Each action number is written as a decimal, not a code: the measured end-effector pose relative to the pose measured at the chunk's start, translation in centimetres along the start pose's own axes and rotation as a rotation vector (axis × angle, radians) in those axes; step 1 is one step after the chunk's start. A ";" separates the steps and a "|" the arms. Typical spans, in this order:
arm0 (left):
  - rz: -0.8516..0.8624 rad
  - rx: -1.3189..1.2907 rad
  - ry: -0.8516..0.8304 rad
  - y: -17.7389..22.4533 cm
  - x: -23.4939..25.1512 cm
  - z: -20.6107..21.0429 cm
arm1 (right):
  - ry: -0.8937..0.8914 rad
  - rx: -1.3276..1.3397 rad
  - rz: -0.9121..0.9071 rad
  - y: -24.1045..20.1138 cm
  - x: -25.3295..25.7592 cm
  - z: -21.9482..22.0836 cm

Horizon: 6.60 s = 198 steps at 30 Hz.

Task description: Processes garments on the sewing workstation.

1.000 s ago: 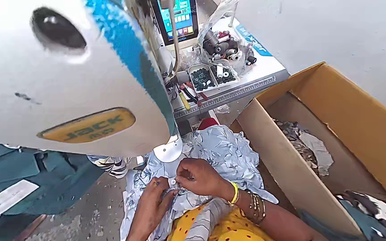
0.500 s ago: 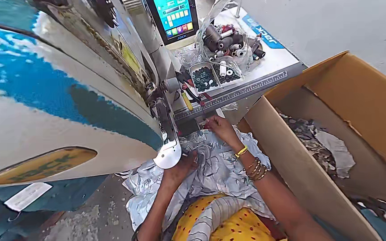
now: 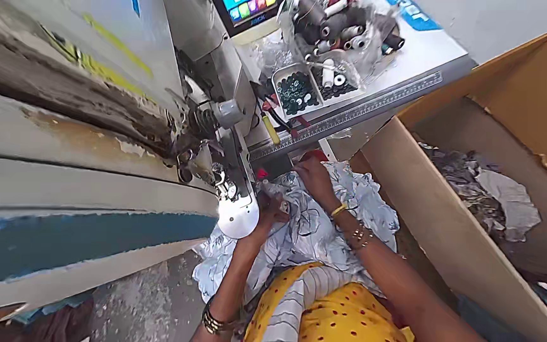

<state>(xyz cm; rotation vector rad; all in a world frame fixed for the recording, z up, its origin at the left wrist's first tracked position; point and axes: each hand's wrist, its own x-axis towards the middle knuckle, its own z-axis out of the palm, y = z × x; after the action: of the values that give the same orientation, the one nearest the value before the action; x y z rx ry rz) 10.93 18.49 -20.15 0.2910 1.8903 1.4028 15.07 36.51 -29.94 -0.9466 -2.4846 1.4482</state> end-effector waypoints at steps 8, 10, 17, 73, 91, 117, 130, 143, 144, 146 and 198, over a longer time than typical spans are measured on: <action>-0.064 -0.175 0.024 2.3 2.4 0.9 | 0.026 0.480 0.084 0.6 -4.0 -3.6; -0.099 -0.158 0.080 3.1 2.7 1.8 | -0.046 0.803 0.107 -0.7 -4.4 -4.9; 0.061 0.117 0.143 1.9 4.7 2.8 | 0.063 0.758 -0.168 -4.7 -3.6 -5.2; 0.334 0.371 0.216 0.7 3.9 3.0 | -0.090 0.222 -0.382 -3.4 -3.5 -3.5; 0.348 0.421 0.288 -0.3 3.7 2.6 | -0.161 0.171 -0.367 -3.5 -3.7 -3.9; 0.272 0.274 0.336 0.8 5.2 2.4 | -0.544 0.078 -0.273 -3.0 -2.9 -4.9; 0.292 0.246 0.299 -0.1 4.8 1.3 | -0.408 0.055 -0.224 -1.4 -1.8 -6.7; 0.582 0.188 -0.202 -3.2 -2.7 -7.1 | -0.316 0.253 -0.766 -0.8 -6.9 -5.5; 0.639 0.315 -0.206 -3.2 -3.4 -8.7 | -0.318 0.286 -0.806 -1.1 -7.2 -6.0; 0.729 0.566 -0.189 -2.6 -4.6 -11.7 | -0.366 0.268 -0.852 -1.6 -7.9 -6.4; 0.449 0.330 -0.241 -1.2 -7.3 -8.3 | -0.676 0.352 -0.378 -9.0 -10.9 -5.3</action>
<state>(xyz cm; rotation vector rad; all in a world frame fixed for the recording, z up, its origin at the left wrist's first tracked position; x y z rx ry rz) 10.62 7.76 -17.14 1.0530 1.9160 1.2511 21.73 31.13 -17.46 0.1063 -2.4463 2.2031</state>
